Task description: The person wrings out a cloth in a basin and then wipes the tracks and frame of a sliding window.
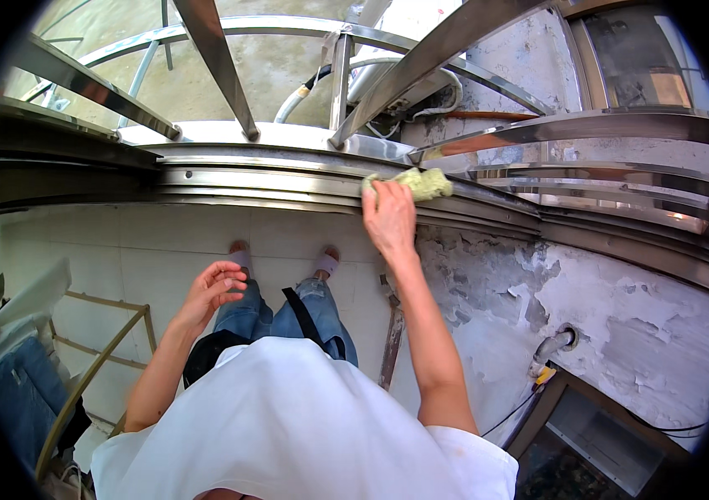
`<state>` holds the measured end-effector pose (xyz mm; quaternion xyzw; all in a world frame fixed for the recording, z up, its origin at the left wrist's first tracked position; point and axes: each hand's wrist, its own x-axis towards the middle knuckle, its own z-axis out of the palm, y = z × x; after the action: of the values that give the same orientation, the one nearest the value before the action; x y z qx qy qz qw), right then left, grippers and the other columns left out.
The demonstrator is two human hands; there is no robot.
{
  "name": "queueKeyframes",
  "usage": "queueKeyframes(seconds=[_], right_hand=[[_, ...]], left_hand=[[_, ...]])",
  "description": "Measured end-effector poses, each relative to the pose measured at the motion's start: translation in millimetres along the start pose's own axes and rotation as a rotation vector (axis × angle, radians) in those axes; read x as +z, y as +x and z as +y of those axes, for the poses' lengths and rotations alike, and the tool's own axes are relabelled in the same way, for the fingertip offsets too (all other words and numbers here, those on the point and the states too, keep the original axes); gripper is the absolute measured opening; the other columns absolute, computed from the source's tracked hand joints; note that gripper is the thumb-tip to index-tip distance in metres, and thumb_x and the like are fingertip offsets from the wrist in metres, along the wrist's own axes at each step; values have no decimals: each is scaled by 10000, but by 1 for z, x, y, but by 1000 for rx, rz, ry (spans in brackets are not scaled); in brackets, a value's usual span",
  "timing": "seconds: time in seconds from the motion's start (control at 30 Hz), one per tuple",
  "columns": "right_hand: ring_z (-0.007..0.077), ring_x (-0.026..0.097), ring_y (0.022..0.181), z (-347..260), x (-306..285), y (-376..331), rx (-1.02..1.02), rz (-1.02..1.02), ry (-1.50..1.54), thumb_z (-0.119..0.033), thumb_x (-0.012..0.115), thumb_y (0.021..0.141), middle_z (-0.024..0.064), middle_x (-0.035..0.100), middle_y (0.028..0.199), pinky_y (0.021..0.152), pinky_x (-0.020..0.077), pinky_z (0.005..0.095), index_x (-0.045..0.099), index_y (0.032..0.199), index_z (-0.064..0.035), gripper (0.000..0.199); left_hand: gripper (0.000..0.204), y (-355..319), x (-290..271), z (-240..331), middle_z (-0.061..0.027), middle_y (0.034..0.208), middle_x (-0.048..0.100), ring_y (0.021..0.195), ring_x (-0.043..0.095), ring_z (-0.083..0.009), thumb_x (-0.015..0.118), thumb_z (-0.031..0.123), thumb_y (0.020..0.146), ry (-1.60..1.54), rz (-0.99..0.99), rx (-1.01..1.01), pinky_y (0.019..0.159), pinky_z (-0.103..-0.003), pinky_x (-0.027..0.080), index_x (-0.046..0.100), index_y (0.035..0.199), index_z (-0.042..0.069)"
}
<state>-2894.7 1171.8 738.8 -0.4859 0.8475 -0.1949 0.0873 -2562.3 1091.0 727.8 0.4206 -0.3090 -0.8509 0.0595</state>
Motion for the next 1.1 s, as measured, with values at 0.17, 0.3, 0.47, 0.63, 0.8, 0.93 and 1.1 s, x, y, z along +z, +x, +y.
queueKeyframes(seconds=[0.17, 0.3, 0.47, 0.63, 0.8, 0.93, 1.1], right_hand=[[332, 484, 982, -155, 96, 17, -276, -33, 275, -150, 536, 821, 167, 551, 1018, 883, 412, 414, 585, 992, 19, 245], [330, 483, 970, -234, 139, 31, -332, -39, 406, -89, 558, 791, 153, 550, 1010, 834, 438, 404, 586, 959, 21, 202], [264, 575, 837, -248, 123, 39, -235, -302, 1191, -139, 590, 825, 130, 607, 910, 779, 453, 321, 618, 978, 20, 222], [227, 576, 864, -241, 76, -37, -245, -772, 1155, -167, 547, 867, 123, 603, 955, 772, 450, 311, 618, 1030, -4, 241], [243, 570, 855, -203, 59, -62, -119, -969, 1143, -209, 511, 908, 119, 594, 955, 786, 443, 314, 550, 1057, -24, 241], [352, 581, 870, -203, 42, -53, -49, -794, 895, -191, 540, 887, 175, 584, 1005, 800, 459, 389, 454, 1098, -34, 276], [237, 613, 887, -220, 28, -29, -226, -708, 987, -163, 609, 845, 130, 606, 1005, 738, 478, 301, 485, 1176, -38, 375]], left_hand=[[289, -19, -14, -2, -96, 1052, 583, 948, 585, -159, 587, 115, 860, -70, 60, 47, 817, -294, 500, 511, 1124, 28], [293, -48, -41, -5, -105, 1050, 583, 942, 595, -172, 582, 99, 858, -161, 231, 161, 807, -296, 513, 506, 1130, 19], [292, -55, -64, -15, -112, 1084, 577, 959, 592, -177, 566, 114, 877, -269, 232, 174, 816, -312, 515, 497, 1143, 17], [298, -54, -74, -17, -73, 1102, 566, 1015, 570, -185, 523, 185, 888, -335, 241, 231, 846, -365, 507, 492, 1159, 64], [357, -63, -81, -30, -72, 1202, 517, 1100, 522, -178, 546, 178, 864, -244, 252, 91, 854, -348, 492, 461, 1195, 73], [453, -59, -55, -11, -69, 1236, 473, 1148, 475, -172, 598, 220, 842, 179, 240, 281, 899, -300, 443, 422, 1235, 78], [460, -45, -32, 16, -71, 1198, 507, 1088, 525, -175, 621, 176, 843, 87, 222, 454, 902, -307, 443, 416, 1241, 68]])
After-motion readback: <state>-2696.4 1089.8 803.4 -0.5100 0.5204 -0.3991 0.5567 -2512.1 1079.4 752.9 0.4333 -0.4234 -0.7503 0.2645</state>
